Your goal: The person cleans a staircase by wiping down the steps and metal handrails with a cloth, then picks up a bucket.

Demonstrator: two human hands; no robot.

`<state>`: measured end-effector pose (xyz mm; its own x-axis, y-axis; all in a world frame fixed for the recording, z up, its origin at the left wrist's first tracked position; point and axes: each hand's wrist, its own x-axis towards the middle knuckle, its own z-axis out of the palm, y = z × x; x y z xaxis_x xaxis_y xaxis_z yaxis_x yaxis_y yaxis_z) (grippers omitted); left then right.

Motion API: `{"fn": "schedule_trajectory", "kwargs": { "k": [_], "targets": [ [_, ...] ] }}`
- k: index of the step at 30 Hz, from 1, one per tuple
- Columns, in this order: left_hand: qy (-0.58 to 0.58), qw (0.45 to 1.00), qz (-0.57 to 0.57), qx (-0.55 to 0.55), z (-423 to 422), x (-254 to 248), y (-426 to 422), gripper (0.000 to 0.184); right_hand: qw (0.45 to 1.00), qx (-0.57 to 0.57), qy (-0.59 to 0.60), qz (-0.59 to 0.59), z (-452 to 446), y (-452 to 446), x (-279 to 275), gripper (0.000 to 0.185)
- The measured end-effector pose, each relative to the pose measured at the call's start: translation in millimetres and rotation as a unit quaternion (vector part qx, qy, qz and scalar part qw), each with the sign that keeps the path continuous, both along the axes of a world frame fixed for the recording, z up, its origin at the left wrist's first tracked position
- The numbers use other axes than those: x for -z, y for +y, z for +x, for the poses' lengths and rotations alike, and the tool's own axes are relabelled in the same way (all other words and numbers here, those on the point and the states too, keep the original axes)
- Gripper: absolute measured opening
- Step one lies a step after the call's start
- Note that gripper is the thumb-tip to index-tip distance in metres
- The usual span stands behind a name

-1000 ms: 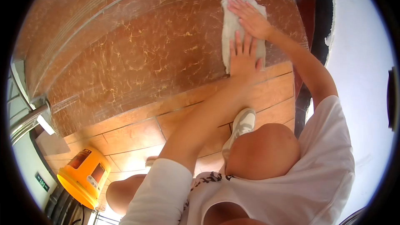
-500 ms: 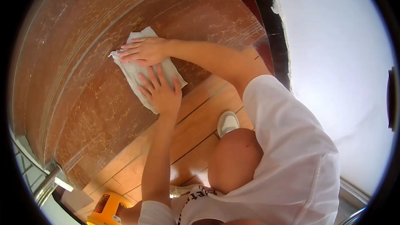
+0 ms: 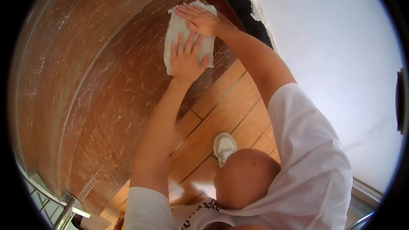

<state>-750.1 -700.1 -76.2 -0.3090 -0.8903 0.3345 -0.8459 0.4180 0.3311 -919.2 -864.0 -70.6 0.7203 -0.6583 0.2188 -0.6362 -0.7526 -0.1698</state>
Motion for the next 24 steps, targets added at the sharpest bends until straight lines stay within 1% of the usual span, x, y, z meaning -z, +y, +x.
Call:
{"fn": "schedule_trajectory", "kwargs": {
  "k": [1, 2, 3, 4, 5, 6, 7, 8, 9, 10, 11, 12, 13, 14, 15, 17, 18, 19, 20, 21, 22, 23, 24],
  "targets": [
    [-0.019, 0.999, 0.010, 0.031, 0, -3, -13, 0.074, 1.000, 0.004, -0.001, -0.002, -8, -6, 0, 0.065],
    [-0.039, 0.997, 0.023, 0.062, 3, -5, -24, 0.074, 0.999, 0.042, 0.005, -0.011, -14, -8, 3, 0.064],
    [-0.041, 0.997, 0.025, 0.064, 7, -6, -32, 0.074, 0.997, 0.077, 0.011, -0.018, -19, -10, 8, 0.063],
    [-0.047, 0.994, 0.024, 0.100, 13, -9, -43, 0.074, 0.997, 0.078, 0.008, -0.019, -21, -13, 10, 0.063],
    [-0.053, 0.989, 0.026, 0.134, 18, -11, -49, 0.073, 0.995, 0.102, 0.000, -0.014, -21, -15, 14, 0.063],
    [-0.057, 0.989, 0.027, 0.132, 21, -13, -54, 0.073, 0.992, 0.123, -0.007, -0.008, -21, -16, 18, 0.063],
    [-0.057, 0.985, 0.046, 0.154, 27, -16, -57, 0.073, 0.993, 0.119, -0.012, -0.006, -19, -14, 22, 0.063],
    [-0.057, 0.981, 0.064, 0.177, 32, -19, -59, 0.073, 0.990, 0.142, -0.025, -0.013, -18, -12, 26, 0.063],
    [-0.060, 0.981, 0.064, 0.173, 38, -21, -60, 0.073, 0.985, 0.165, -0.037, -0.020, -18, -9, 28, 0.063],
    [-0.067, 0.975, 0.067, 0.200, 46, -22, -58, 0.073, 0.986, 0.163, -0.041, -0.018, -14, 0, 27, 0.063],
    [-0.072, 0.969, 0.069, 0.227, 52, -23, -57, 0.073, 0.976, 0.211, -0.036, -0.032, -12, 14, 27, 0.064],
    [-0.072, 0.969, 0.071, 0.225, 59, -27, -55, 0.073, 0.964, 0.259, -0.029, -0.044, -10, 30, 26, 0.065],
    [-0.080, 0.960, 0.081, 0.257, 68, -34, -52, 0.072, 0.965, 0.258, -0.030, -0.042, -7, 49, 26, 0.065],
    [-0.088, 0.948, 0.093, 0.291, 77, -40, -48, 0.071, 0.951, 0.306, -0.039, -0.028, -3, 70, 27, 0.067],
    [-0.090, 0.948, 0.094, 0.291, 85, -46, -45, 0.071, 0.934, 0.353, -0.049, -0.017, 0, 88, 26, 0.070],
    [-0.065, 0.941, 0.138, 0.301, 100, -54, -35, 0.069, 0.934, 0.350, -0.069, -0.032, 0, 118, 22, 0.071],
    [-0.066, 0.942, 0.138, 0.299, 101, -52, -30, 0.069, 0.928, 0.362, -0.071, -0.053, 0, 126, 14, 0.070],
    [0.003, 0.958, 0.160, 0.240, 98, -46, -23, 0.069, 0.921, 0.374, -0.074, -0.074, 1, 132, 0, 0.068],
    [0.072, 0.964, 0.182, 0.178, 93, -40, -15, 0.069, 0.930, 0.334, -0.072, -0.134, -1, 135, -15, 0.064],
    [0.071, 0.965, 0.181, 0.178, 79, -33, -5, 0.069, 0.930, 0.334, -0.073, -0.134, -2, 133, -16, 0.064],
    [0.060, 0.983, 0.161, 0.065, 56, -25, 4, 0.070, 0.956, 0.267, -0.081, -0.090, -3, 125, -17, 0.063],
    [0.051, 0.988, 0.139, -0.047, 34, -18, 9, 0.071, 0.975, 0.199, -0.085, -0.046, -5, 114, -16, 0.062],
    [0.023, 0.988, 0.127, -0.082, 17, -15, 12, 0.077, 0.977, 0.205, -0.031, -0.059, -8, 104, -2, 0.062]
  ]
}}
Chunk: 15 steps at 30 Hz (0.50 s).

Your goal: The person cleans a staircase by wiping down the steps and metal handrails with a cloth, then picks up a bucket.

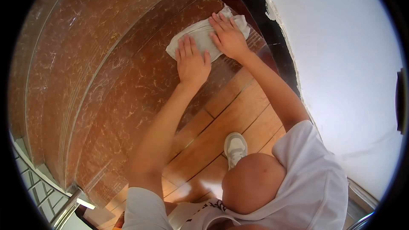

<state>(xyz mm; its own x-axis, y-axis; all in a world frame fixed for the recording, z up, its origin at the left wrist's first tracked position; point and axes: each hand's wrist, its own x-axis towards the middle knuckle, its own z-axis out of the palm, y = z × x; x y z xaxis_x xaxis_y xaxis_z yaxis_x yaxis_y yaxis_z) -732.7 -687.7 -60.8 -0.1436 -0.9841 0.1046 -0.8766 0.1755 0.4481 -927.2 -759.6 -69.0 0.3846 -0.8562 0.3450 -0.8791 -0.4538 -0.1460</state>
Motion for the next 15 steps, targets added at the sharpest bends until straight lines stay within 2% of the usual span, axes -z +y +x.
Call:
{"fn": "schedule_trajectory", "kwargs": {
  "k": [4, 6, 9, 15],
  "targets": [
    [-0.049, 0.994, -0.083, -0.055, -15, 27, -36, 0.084, 0.999, -0.022, 0.026, 0.025, -4, -53, 19, 0.072],
    [-0.105, 0.992, -0.063, -0.011, 3, 25, -67, 0.092, 0.999, -0.015, 0.038, 0.032, -2, -82, 23, 0.074],
    [-0.113, 0.993, -0.006, 0.017, 15, 19, -97, 0.093, 0.999, -0.005, 0.043, 0.015, 4, -125, 29, 0.078],
    [-0.157, 0.988, 0.009, 0.002, 3, 18, -84, 0.093, 0.999, 0.001, 0.040, 0.007, -8, -97, 28, 0.075]
  ]
}}
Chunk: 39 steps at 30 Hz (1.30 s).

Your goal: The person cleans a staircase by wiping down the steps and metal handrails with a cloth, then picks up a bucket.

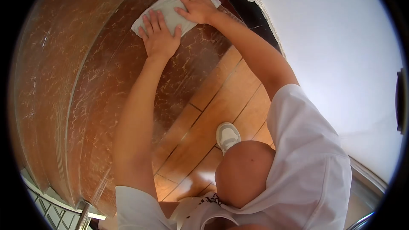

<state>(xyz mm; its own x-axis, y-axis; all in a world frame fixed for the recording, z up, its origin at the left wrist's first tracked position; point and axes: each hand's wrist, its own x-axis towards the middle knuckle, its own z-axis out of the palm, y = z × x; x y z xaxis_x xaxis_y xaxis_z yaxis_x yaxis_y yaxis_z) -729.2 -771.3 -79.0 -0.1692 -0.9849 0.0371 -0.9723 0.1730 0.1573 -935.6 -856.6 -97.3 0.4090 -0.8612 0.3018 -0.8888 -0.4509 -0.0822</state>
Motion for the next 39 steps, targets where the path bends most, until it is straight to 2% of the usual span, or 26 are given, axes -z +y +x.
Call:
{"fn": "schedule_trajectory", "kwargs": {
  "k": [2, 5, 7, 8, 10, 12, 15, 17, 18, 20, 23, 33, 36, 38, 39],
  "targets": [
    [0.013, 0.999, -0.023, 0.025, -11, 9, 27, 0.094, 1.000, -0.004, -0.027, 0.001, -21, 41, -4, 0.075],
    [0.021, 0.997, -0.038, 0.067, -45, -3, 92, 0.095, 0.997, 0.051, -0.034, 0.043, -53, 121, -17, 0.077],
    [0.096, 0.991, -0.046, 0.082, -60, -9, 133, 0.098, 0.996, 0.061, -0.046, 0.047, -62, 163, -22, 0.076],
    [0.098, 0.991, -0.047, 0.079, -61, -15, 147, 0.098, 0.994, 0.070, -0.061, 0.051, -62, 181, -24, 0.075],
    [0.036, 0.995, 0.035, 0.089, -54, -30, 169, 0.102, 0.993, 0.083, -0.062, 0.064, -51, 214, -31, 0.074],
    [0.061, 0.994, 0.018, 0.086, -36, -29, 188, 0.107, 0.991, 0.092, -0.067, 0.075, -34, 232, -33, 0.073],
    [0.080, 0.992, 0.040, 0.084, 2, -35, 213, 0.106, 0.994, 0.071, -0.060, 0.064, -9, 248, -40, 0.073],
    [0.126, 0.988, 0.034, 0.088, 38, -37, 236, 0.101, 0.996, -0.002, -0.055, 0.072, 7, 256, -60, 0.058],
    [0.124, 0.989, 0.040, 0.074, 54, -38, 249, 0.101, 0.995, -0.014, -0.056, 0.081, 10, 254, -62, 0.058],
    [0.117, 0.989, 0.042, 0.075, 86, -43, 269, 0.093, 0.985, -0.124, -0.082, 0.087, 19, 241, -63, 0.038],
    [0.113, 0.991, 0.023, 0.074, 124, -46, 291, 0.088, 0.984, -0.126, -0.094, 0.089, 60, 251, -70, 0.031],
    [0.064, 0.998, 0.026, -0.007, 251, -54, 374, 0.082, 0.969, -0.215, -0.117, 0.020, 207, 310, -63, 0.028],
    [0.079, 0.997, 0.014, -0.015, 290, -58, 396, 0.072, 0.953, -0.274, -0.108, 0.067, 240, 303, -75, 0.030],
    [0.142, 0.990, -0.008, -0.015, 309, -55, 403, 0.056, 0.950, -0.269, -0.071, 0.145, 253, 289, -86, 0.031],
    [0.135, 0.990, -0.018, -0.022, 317, -54, 400, 0.056, 0.948, -0.278, -0.074, 0.135, 259, 282, -92, 0.031]
  ]
}}
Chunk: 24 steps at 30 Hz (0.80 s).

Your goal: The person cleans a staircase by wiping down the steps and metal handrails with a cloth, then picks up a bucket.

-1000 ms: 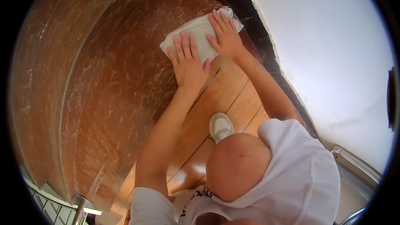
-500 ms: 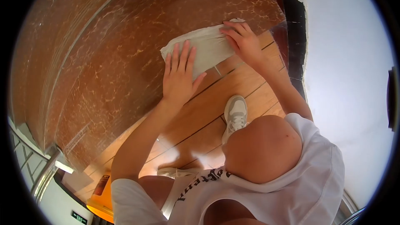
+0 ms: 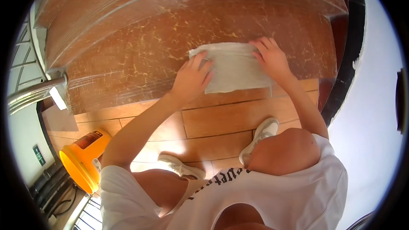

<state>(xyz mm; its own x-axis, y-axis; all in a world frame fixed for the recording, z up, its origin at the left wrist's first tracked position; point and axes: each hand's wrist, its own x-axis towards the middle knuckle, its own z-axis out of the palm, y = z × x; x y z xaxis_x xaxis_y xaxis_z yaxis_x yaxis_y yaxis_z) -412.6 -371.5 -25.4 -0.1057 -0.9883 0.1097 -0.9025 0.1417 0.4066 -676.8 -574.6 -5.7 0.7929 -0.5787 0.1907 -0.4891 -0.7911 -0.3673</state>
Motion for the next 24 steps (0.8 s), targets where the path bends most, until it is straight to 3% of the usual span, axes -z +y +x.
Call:
{"fn": "schedule_trajectory", "kwargs": {
  "k": [2, 6, 9, 12, 15, 17, 18, 20, 24],
  "targets": [
    [0.028, 0.996, 0.041, -0.078, 6, -1, -14, 0.040, 0.997, -0.027, 0.067, 0.027, 4, -7, -11, 0.030],
    [0.023, 0.991, 0.000, -0.131, 6, -17, -46, 0.037, 0.993, -0.068, 0.078, 0.058, 1, -27, -3, 0.024],
    [-0.039, 0.995, 0.003, -0.087, 6, -4, -55, 0.035, 0.993, -0.086, 0.051, 0.056, 5, -40, 3, 0.019],
    [-0.080, 0.991, 0.085, -0.069, 10, -21, -64, 0.030, 0.991, -0.090, 0.022, 0.093, 5, -53, -1, 0.018],
    [-0.063, 0.992, 0.105, -0.010, 16, -50, -71, 0.025, 0.992, -0.112, 0.018, 0.054, 10, -60, -10, 0.018],
    [-0.040, 0.987, 0.153, 0.003, 20, -64, -69, 0.027, 0.982, -0.185, 0.030, -0.006, 17, -70, -21, 0.017],
    [-0.045, 0.988, 0.150, -0.015, 26, -67, -65, 0.027, 0.980, -0.195, 0.037, -0.005, 22, -72, -25, 0.017],
    [-0.028, 0.993, 0.089, 0.066, 49, -70, -54, 0.027, 0.976, -0.211, 0.051, 0.009, 37, -67, -34, 0.018],
    [0.076, 0.990, 0.118, 0.006, 122, -87, -13, 0.026, 0.970, -0.230, 0.073, 0.029, 111, -42, -69, 0.018]
  ]
}}
